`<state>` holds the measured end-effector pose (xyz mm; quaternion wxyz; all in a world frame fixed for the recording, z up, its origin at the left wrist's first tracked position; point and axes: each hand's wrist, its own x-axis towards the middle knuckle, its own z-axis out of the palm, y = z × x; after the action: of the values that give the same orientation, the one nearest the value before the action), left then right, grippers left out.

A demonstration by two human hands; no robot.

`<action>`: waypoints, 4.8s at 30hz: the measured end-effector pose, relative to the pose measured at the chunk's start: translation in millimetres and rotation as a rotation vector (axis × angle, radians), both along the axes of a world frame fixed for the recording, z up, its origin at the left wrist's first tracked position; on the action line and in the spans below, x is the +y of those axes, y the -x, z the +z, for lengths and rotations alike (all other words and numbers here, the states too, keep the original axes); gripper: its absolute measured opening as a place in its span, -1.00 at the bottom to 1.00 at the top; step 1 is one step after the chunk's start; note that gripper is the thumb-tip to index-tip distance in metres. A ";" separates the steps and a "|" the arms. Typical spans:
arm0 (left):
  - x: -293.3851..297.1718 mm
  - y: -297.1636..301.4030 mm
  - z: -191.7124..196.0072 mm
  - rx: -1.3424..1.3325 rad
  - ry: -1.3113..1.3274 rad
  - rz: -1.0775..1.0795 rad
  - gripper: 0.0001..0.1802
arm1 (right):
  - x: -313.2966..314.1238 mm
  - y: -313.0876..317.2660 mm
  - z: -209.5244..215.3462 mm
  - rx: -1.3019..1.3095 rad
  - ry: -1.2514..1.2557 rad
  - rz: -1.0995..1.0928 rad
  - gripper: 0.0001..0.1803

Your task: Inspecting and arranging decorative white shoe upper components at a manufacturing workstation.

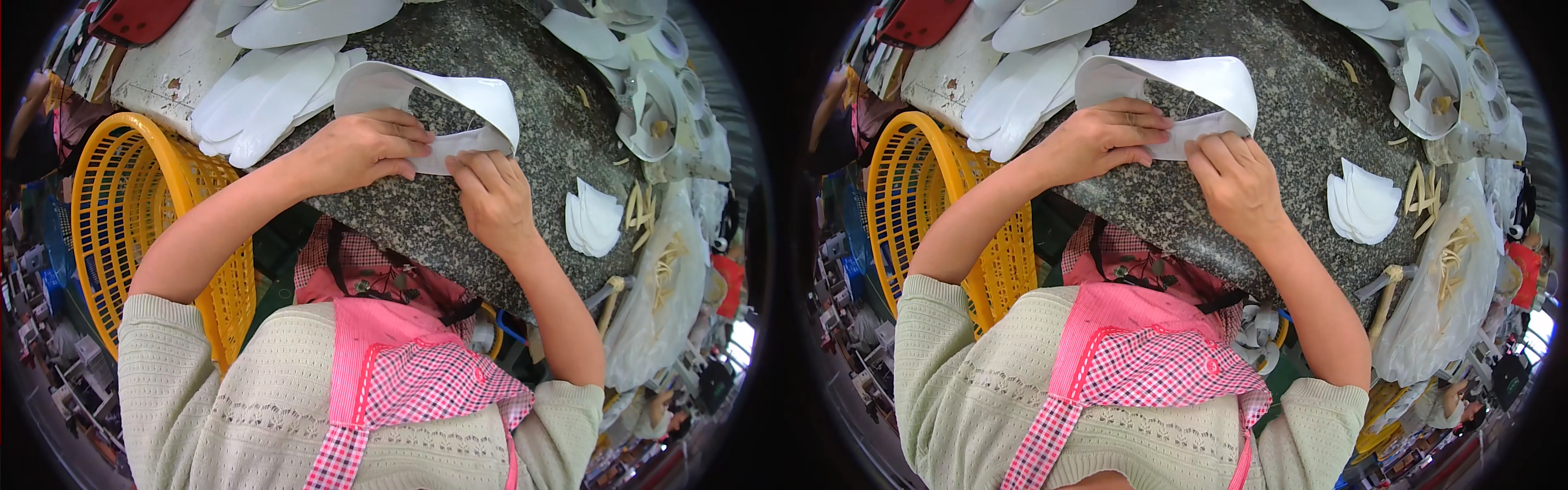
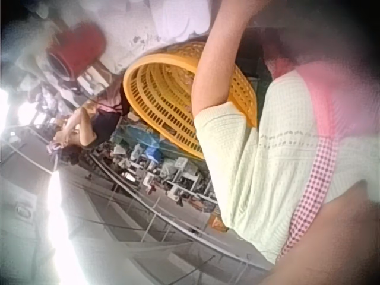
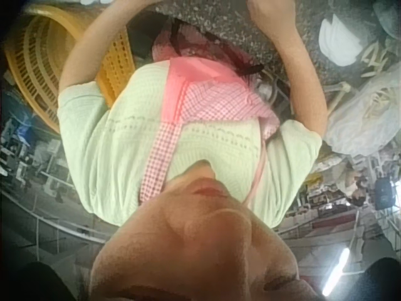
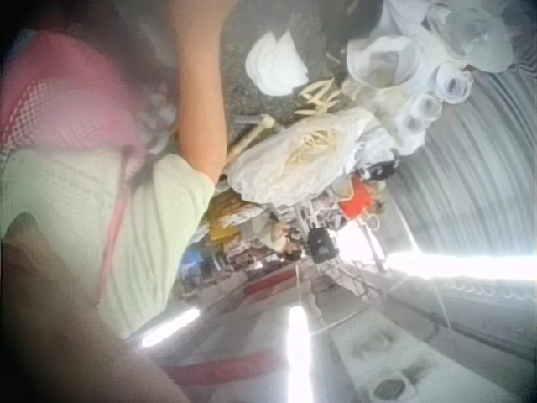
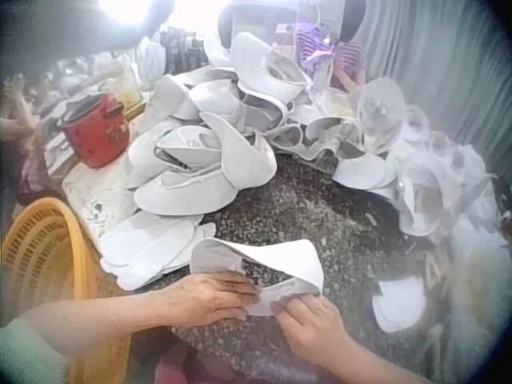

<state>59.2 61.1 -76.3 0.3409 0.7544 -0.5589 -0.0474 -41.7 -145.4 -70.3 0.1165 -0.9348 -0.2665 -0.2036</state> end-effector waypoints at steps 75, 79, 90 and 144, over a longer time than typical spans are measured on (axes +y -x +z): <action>-32.5 22.7 35.3 -0.658 -0.394 -0.066 -0.46 | -71.9 -32.7 55.1 -0.111 0.312 0.166 -0.86; -36.4 31.6 40.5 -0.545 -0.303 -0.002 -0.37 | -35.3 12.8 38.9 0.043 0.027 0.050 -0.69; -33.8 43.9 31.1 -0.360 -0.220 0.155 -0.61 | -20.9 31.4 18.1 0.138 -0.106 -0.081 -0.64; -38.8 30.7 -2.9 -0.034 0.081 0.545 -0.77 | 15.0 51.3 -8.3 0.093 0.020 -0.220 -0.47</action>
<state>28.5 22.2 -79.2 0.3616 0.8635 -0.3422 0.0811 -93.0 -130.4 -78.6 0.0963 -0.9680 -0.1587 -0.1691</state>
